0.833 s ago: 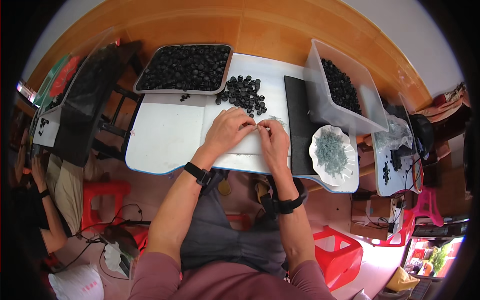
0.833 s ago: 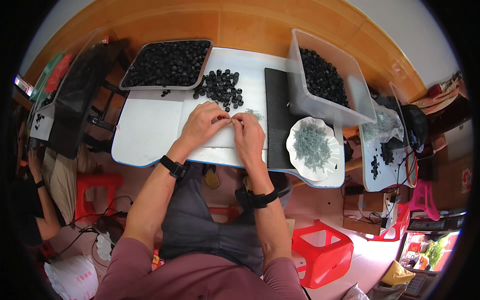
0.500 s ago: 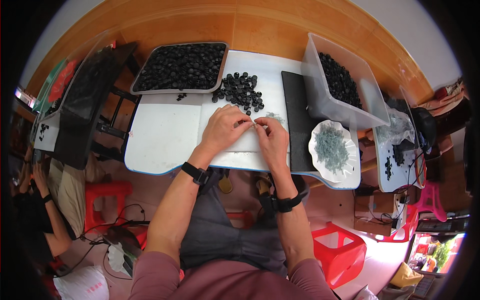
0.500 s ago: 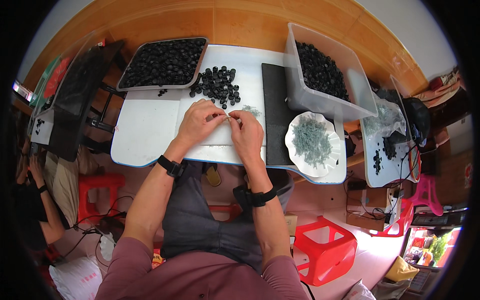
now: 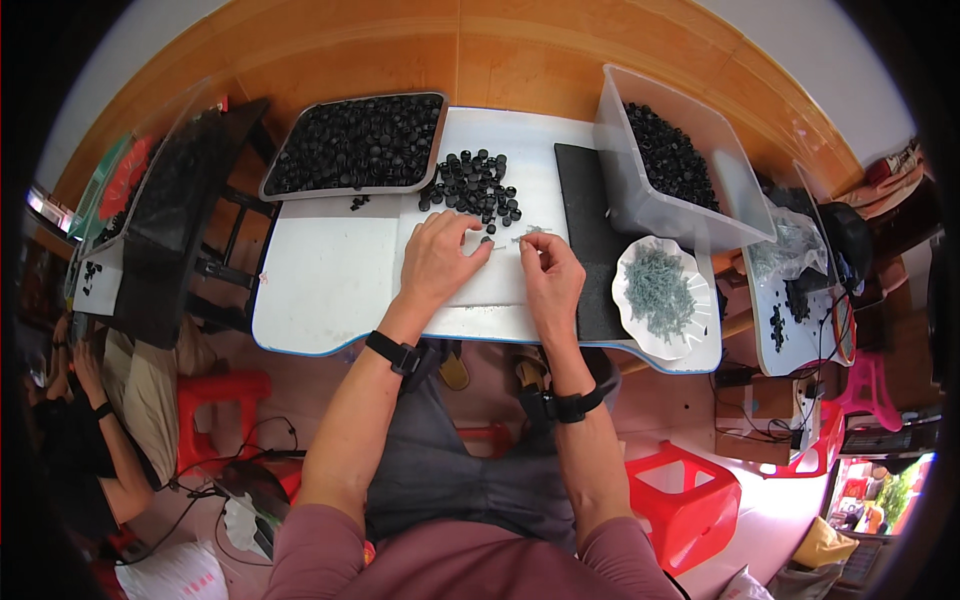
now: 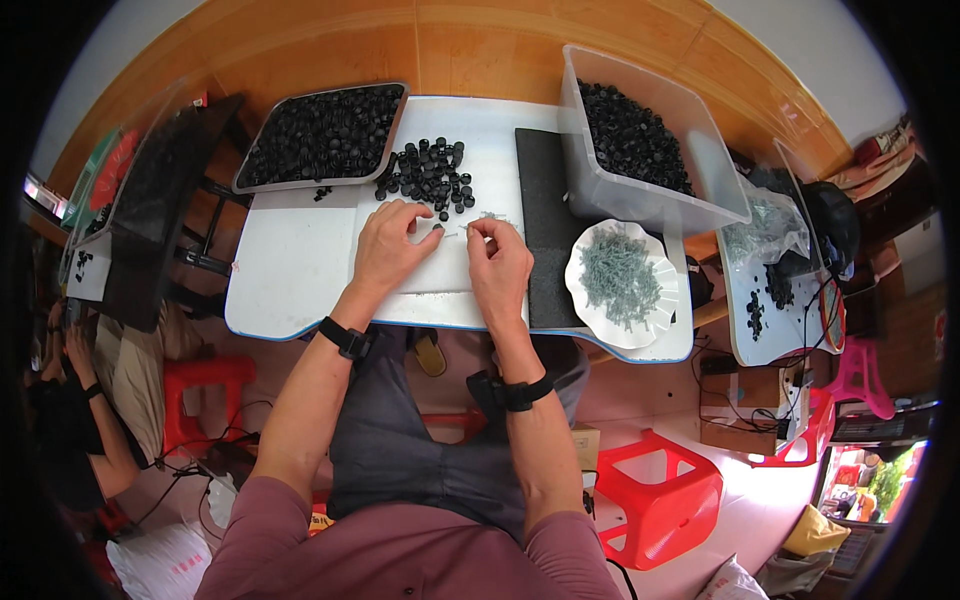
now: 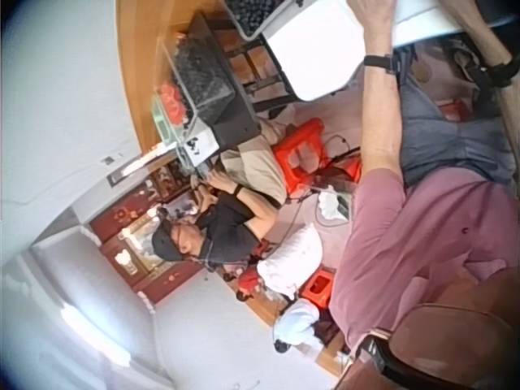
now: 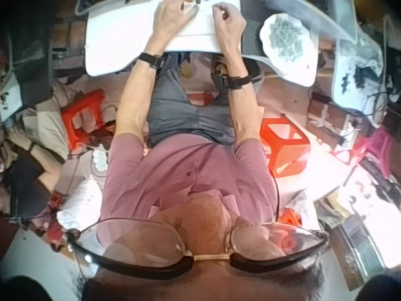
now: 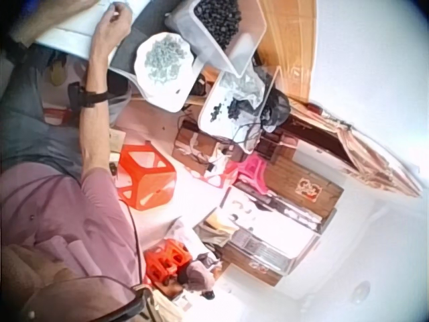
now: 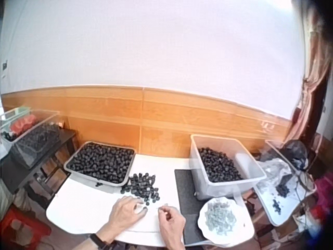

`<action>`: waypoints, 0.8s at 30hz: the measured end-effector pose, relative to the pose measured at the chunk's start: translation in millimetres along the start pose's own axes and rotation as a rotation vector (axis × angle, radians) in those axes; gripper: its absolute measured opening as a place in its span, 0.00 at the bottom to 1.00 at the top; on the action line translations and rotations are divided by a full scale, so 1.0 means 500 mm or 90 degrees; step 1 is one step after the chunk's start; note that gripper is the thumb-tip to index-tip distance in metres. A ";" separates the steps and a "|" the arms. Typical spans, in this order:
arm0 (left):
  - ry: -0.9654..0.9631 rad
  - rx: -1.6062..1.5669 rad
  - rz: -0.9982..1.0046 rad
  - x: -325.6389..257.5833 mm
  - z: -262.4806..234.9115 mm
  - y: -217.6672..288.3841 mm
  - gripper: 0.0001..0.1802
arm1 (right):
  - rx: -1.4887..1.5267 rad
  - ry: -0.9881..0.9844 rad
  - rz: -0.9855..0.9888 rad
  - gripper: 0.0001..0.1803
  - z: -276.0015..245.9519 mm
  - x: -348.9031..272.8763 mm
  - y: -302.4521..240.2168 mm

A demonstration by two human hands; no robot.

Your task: The person picks up a black plastic component and a small metal pin, inserts the pin into the component, and places the assembled unit on the table, repeating the process several times.

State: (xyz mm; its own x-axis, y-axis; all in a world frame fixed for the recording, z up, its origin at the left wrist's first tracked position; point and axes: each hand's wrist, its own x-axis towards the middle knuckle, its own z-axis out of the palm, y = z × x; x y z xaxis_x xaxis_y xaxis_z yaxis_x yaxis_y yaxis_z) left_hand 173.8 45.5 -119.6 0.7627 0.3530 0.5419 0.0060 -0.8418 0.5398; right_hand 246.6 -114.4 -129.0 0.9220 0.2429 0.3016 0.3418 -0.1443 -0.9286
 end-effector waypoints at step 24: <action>-0.007 -0.090 0.135 -0.010 0.001 -0.001 0.13 | -0.102 -0.056 -0.139 0.05 0.009 -0.010 -0.018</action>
State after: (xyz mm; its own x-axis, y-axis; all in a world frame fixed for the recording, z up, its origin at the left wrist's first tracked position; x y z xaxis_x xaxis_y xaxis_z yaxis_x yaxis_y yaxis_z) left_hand 170.1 44.0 -123.2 0.7441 0.1697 0.6462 -0.2451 -0.8304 0.5003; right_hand 238.0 -110.3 -123.2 0.8063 0.3662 0.4645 0.5615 -0.2268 -0.7958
